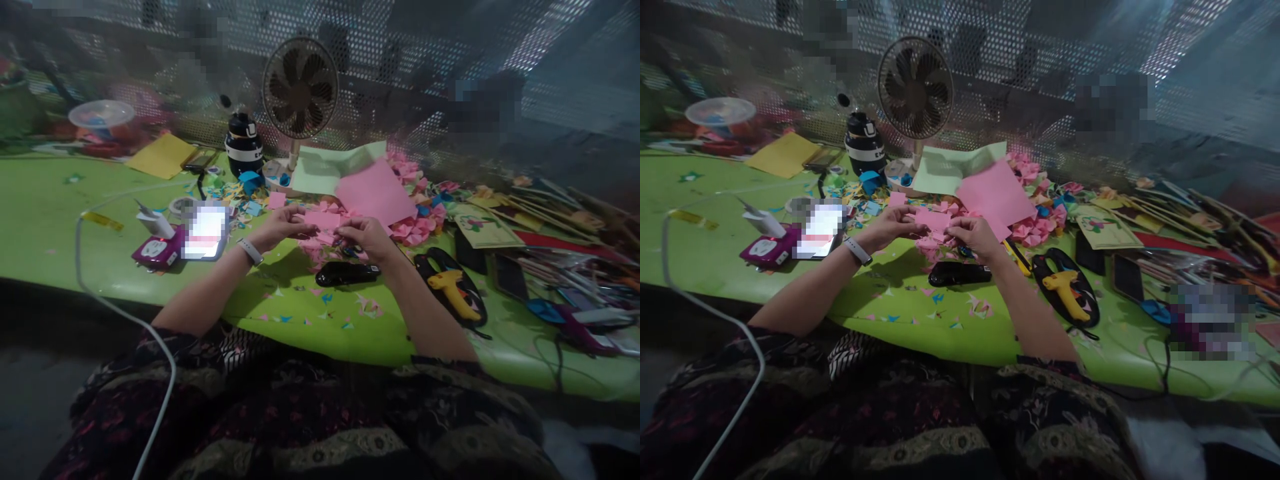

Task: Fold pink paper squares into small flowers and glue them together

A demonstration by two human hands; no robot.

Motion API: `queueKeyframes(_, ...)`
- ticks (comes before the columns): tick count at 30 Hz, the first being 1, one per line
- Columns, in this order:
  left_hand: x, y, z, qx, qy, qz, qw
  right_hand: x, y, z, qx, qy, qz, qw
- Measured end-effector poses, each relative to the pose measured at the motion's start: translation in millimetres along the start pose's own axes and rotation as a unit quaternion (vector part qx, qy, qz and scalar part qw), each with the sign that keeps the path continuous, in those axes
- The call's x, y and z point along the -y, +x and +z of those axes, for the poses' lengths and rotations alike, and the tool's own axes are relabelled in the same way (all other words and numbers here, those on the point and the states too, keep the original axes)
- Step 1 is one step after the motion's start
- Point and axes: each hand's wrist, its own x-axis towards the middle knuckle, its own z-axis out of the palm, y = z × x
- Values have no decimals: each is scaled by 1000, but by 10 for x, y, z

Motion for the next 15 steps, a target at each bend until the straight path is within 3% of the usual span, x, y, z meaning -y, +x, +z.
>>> queueKeyframes(6, -7, 12, -73, -6, -9, -1, 1000, 12, 55, -156, -29, -4, -4, 1000)
queueKeyframes(12, 24, -4, -13, 45, 32, -30, 998, -29, 10, -6, 30, -48, -29, 998)
queueKeyframes(15, 3, 8, -68, 33, 36, -26, 998, -23, 6, 6, 14, -28, -33, 999)
